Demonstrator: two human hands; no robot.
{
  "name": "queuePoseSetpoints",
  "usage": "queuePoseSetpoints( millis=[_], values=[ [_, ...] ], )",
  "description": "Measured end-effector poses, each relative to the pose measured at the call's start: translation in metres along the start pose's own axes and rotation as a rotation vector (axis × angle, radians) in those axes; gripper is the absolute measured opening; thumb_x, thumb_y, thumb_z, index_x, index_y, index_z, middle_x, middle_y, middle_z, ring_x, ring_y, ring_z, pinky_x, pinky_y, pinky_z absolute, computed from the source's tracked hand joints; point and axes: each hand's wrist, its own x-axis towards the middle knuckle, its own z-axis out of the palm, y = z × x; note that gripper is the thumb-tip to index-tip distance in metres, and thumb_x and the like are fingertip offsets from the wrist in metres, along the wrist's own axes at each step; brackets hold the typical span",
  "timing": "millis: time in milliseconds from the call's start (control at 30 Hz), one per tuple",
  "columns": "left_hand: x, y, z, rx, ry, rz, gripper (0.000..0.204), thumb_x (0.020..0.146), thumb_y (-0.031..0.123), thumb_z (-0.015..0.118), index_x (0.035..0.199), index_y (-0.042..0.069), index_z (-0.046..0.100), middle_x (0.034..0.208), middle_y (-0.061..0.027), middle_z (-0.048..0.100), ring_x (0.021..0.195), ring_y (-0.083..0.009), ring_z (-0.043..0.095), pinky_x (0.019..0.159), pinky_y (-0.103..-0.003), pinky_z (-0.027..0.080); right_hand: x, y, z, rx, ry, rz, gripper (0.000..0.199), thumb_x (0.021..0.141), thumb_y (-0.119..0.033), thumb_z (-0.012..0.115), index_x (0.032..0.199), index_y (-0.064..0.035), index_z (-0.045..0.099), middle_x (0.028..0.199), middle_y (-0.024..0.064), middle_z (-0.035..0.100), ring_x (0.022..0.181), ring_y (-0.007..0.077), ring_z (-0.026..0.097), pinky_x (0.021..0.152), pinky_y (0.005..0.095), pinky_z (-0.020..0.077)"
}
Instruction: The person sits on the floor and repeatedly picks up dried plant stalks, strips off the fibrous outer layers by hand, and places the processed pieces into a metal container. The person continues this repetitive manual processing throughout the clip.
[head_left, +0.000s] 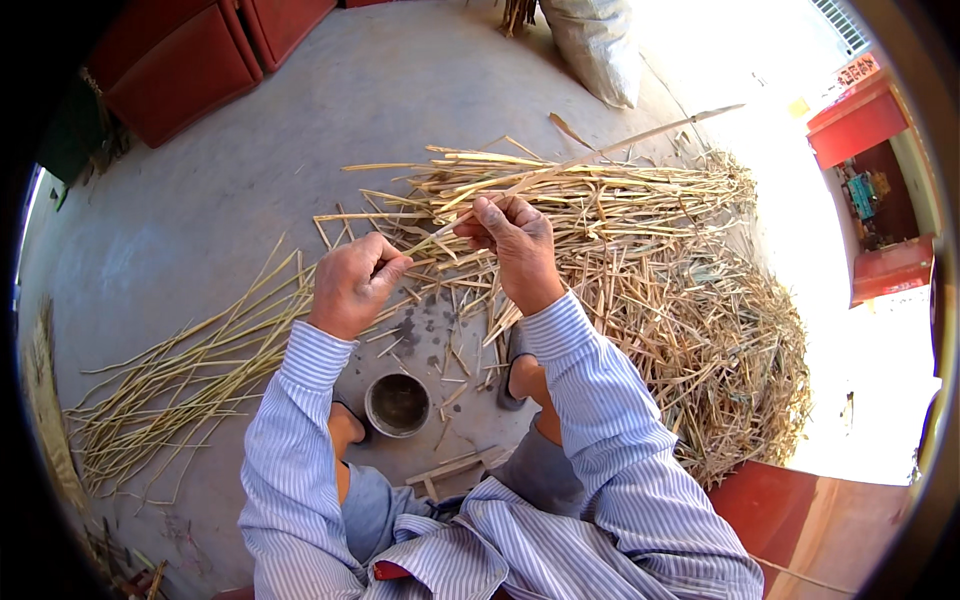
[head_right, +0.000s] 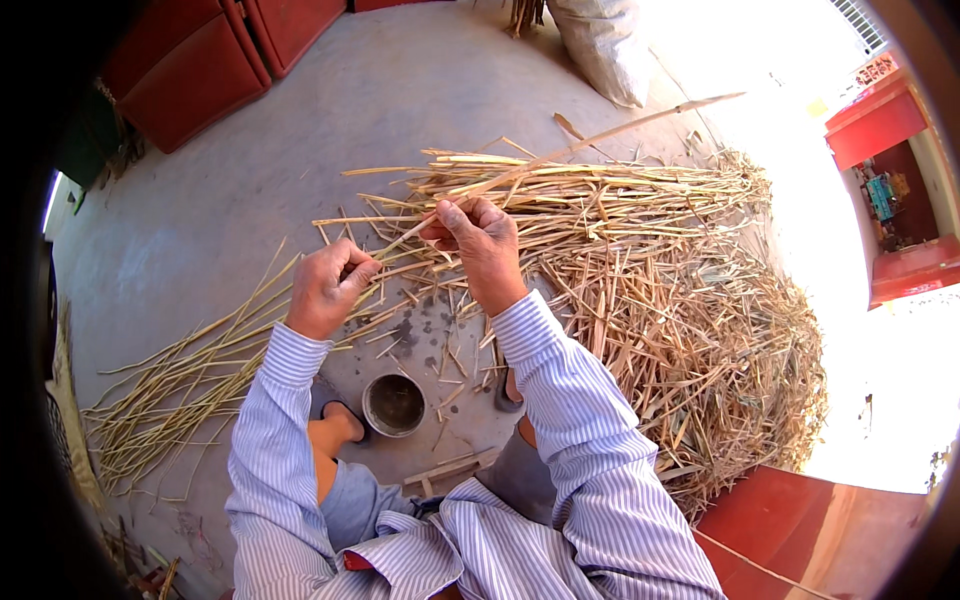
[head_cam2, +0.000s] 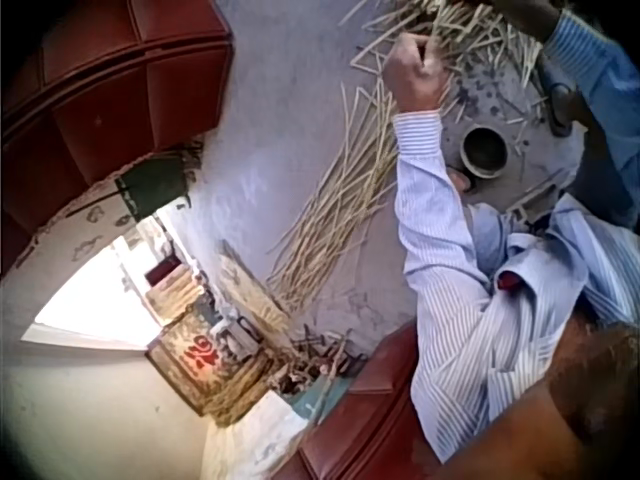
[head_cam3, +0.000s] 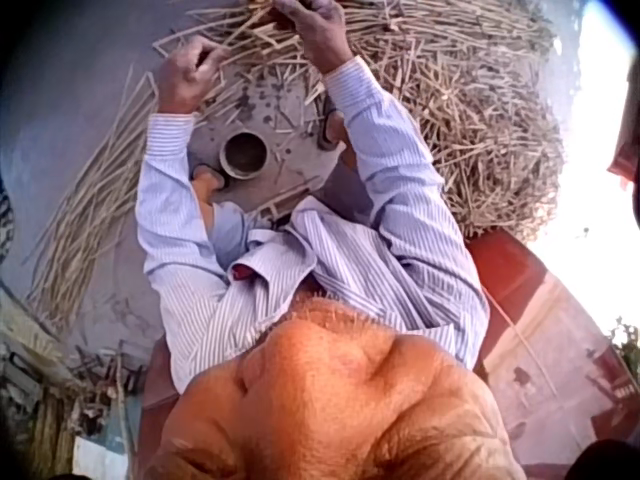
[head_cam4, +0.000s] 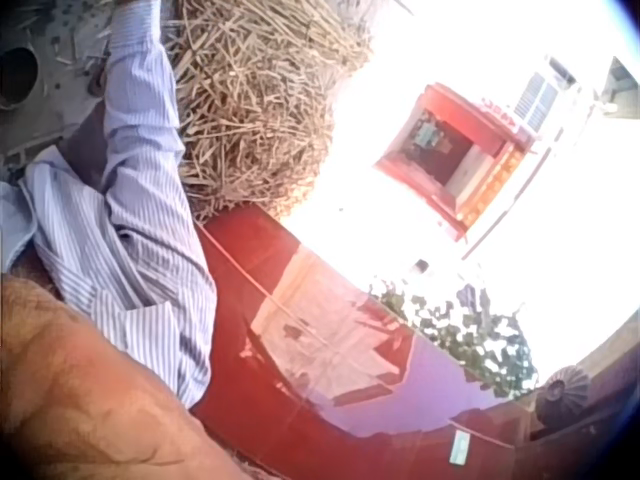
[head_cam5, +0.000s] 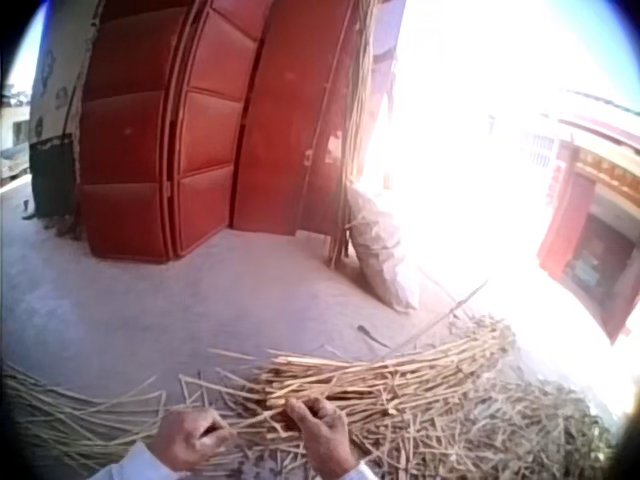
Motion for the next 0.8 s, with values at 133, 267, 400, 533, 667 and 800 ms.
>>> queuePoseSetpoints(
  millis=[133,267,400,533,667,800],
  values=[
    [-0.001,0.003,0.000,0.073,0.064,0.073,0.019,0.081,0.018,0.073,0.077,0.004,0.061,0.069,-0.0114,0.064,0.060,-0.0285,0.061,0.054,-0.039,0.045,0.002,-0.002,0.005,-0.016,0.124,0.001,0.023,0.092,-0.025,0.068,0.093,-0.0022,0.063,0.083,0.0074,0.070,0.072,0.0138,0.069,0.063,0.0241,0.0531],
    [-0.004,-0.002,-0.010,0.098,0.022,0.100,0.018,0.080,0.016,0.073,0.078,0.004,0.061,0.068,-0.0121,0.064,0.059,-0.0291,0.061,0.053,-0.039,0.045,0.012,-0.017,-0.021,0.002,0.196,-0.023,0.023,0.091,-0.024,0.070,0.092,-0.0023,0.064,0.082,0.0065,0.070,0.070,0.0135,0.068,0.060,0.0224,0.0520],
    [-0.013,-0.007,-0.027,0.061,-0.032,0.054,0.017,0.079,0.014,0.074,0.078,0.003,0.061,0.067,-0.0129,0.063,0.060,-0.0298,0.061,0.053,-0.039,0.045,0.022,-0.035,-0.069,0.083,0.288,-0.106,0.019,0.092,-0.021,0.068,0.093,-0.0022,0.064,0.082,0.0063,0.070,0.070,0.0131,0.068,0.059,0.0218,0.0516],
    [-0.020,-0.014,-0.036,0.042,-0.063,0.016,0.016,0.079,0.013,0.073,0.078,0.002,0.062,0.068,-0.0135,0.063,0.061,-0.0301,0.062,0.055,-0.039,0.045,0.028,-0.060,-0.126,0.105,0.510,-0.223,0.014,0.093,-0.020,0.066,0.095,-0.0059,0.065,0.081,0.0040,0.069,0.069,0.0113,0.066,0.056,0.0194,0.0508],
    [-0.018,-0.004,-0.037,0.011,-0.100,0.000,0.015,0.079,0.013,0.072,0.078,0.001,0.062,0.069,-0.0138,0.064,0.062,-0.0298,0.062,0.056,-0.039,0.046,0.031,-0.067,-0.158,0.257,0.610,-0.328,0.020,0.096,-0.024,0.063,0.101,-0.0045,0.063,0.091,0.0076,0.069,0.080,0.0124,0.065,0.065,0.0225,0.0527],
    [-0.016,-0.003,-0.032,0.007,-0.095,-0.022,0.016,0.080,0.013,0.072,0.078,0.001,0.062,0.068,-0.0138,0.064,0.062,-0.0291,0.063,0.056,-0.038,0.046,0.010,-0.045,-0.066,0.114,0.013,-0.029,0.033,0.098,-0.020,0.057,0.123,0.0016,0.052,0.113,0.0156,0.066,0.104,0.0220,0.065,0.084,0.0288,0.0548]
  ],
)
